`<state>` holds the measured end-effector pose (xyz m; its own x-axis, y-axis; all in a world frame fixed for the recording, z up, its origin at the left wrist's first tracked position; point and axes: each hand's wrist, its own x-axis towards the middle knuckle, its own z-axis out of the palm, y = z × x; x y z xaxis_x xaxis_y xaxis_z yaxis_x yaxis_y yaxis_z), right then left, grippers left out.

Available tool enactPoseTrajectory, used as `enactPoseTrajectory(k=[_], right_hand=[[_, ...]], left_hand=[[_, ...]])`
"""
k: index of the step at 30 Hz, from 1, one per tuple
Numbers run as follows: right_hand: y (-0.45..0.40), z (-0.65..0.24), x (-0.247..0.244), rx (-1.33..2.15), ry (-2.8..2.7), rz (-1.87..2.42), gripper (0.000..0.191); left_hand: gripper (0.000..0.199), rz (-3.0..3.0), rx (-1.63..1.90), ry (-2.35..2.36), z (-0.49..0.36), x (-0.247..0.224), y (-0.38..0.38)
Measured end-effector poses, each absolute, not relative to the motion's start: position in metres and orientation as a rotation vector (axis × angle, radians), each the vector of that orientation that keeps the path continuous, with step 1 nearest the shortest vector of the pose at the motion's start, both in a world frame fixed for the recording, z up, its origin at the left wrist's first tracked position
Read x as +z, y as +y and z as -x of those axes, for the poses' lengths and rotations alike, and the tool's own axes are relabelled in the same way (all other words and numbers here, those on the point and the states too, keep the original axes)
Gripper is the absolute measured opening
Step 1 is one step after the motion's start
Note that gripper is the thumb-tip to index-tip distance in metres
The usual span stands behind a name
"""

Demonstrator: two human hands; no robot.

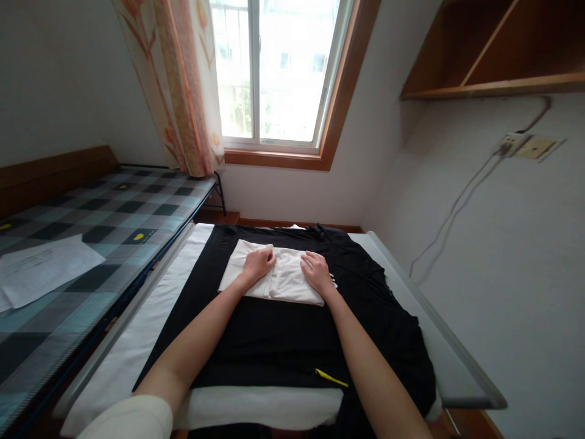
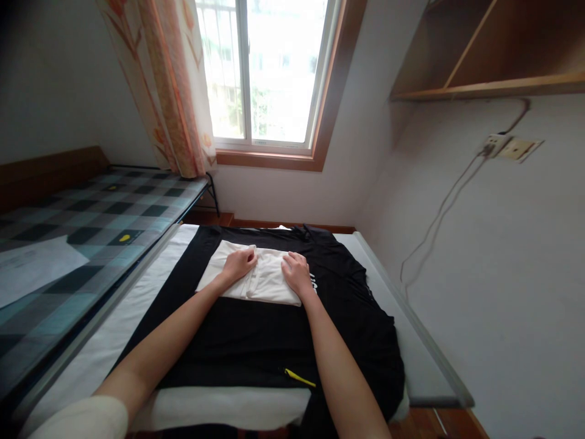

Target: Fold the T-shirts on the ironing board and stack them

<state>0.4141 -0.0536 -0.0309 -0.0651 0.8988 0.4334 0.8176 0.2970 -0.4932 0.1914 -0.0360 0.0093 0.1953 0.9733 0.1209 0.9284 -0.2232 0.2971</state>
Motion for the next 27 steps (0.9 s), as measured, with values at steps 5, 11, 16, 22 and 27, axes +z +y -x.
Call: enactPoseTrajectory(k=[5,11,16,22,27], right_hand=[[-0.0534,-0.4147,-0.0316,0.151,-1.889,1.536,0.028],[-0.0524,-0.4153,-0.0332,0.148,-1.888,1.519,0.028],[-0.0528,-0.4148,-0.0327,0.148,-1.884,1.529,0.028],[-0.0524,-0.4154,-0.0332,0.149,-1.887,1.53,0.029],[-0.0523,-0.4156,-0.0337,0.144,-1.889,1.523,0.028]], left_hand=[[0.026,-2.296,0.436,1.854,-0.1917,0.0102,-0.0368],[0.026,-2.304,0.437,1.849,-0.1917,0.0105,-0.0369],[0.025,-2.295,0.441,1.844,-0.1918,0.0102,-0.0369],[0.025,-2.284,0.441,1.847,-0.1923,0.0124,-0.0378],[0.025,-2.251,0.427,1.871,-0.1934,0.0147,-0.0392]])
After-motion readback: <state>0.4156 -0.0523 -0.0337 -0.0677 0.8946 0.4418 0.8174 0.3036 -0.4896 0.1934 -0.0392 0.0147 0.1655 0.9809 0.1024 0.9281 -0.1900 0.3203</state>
